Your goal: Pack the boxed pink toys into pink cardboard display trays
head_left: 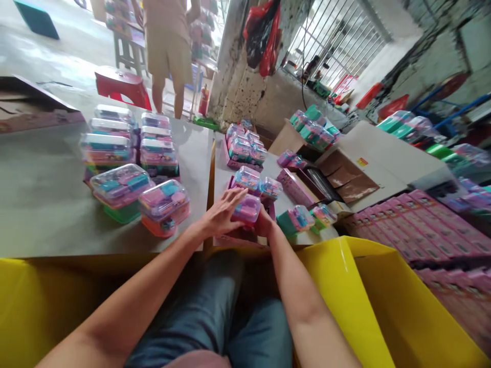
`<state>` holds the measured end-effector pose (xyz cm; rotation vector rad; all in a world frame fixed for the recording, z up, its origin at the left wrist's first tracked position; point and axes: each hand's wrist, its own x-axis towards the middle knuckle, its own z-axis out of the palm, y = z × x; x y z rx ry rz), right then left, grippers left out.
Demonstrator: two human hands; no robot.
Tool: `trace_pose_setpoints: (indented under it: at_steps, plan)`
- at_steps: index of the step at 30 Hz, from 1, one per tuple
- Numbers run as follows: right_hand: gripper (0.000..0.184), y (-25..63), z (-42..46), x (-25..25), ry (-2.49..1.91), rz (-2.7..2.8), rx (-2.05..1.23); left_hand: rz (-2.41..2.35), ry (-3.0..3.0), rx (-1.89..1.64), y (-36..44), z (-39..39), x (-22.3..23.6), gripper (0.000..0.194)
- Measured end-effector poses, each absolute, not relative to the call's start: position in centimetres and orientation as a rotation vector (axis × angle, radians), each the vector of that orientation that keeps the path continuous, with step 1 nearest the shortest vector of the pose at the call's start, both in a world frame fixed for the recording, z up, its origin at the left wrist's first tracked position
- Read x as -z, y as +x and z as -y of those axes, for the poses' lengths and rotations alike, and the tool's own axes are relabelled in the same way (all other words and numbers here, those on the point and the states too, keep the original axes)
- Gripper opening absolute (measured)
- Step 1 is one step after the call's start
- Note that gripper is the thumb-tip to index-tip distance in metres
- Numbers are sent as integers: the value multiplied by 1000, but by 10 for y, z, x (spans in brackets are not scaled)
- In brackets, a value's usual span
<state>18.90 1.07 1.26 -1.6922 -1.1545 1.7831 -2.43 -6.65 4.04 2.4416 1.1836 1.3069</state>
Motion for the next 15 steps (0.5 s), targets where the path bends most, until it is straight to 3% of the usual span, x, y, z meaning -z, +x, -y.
trace_pose_setpoints:
  at_steps: [3, 5, 8, 10, 15]
  plan:
    - [54, 200, -12, -13, -1779, 1171, -1515, -1151, 2451, -1229, -12, 22, -39, 74]
    - [47, 211, -7, -16, -1662, 1209, -1443, -1048, 2437, -1171, -14, 6, -37, 72]
    - [68, 224, 5, -15, -1272, 1376, -1463, -1043, 2193, -1223, -24, -2, -21, 77]
    - [81, 225, 11, -7, -1119, 1517, -1463, -1287, 1944, -1227, -29, -2, -1, 81]
    - [69, 209, -1, 26, -1143, 1672, -1083, -1676, 1714, -943, -22, 0, 46, 77]
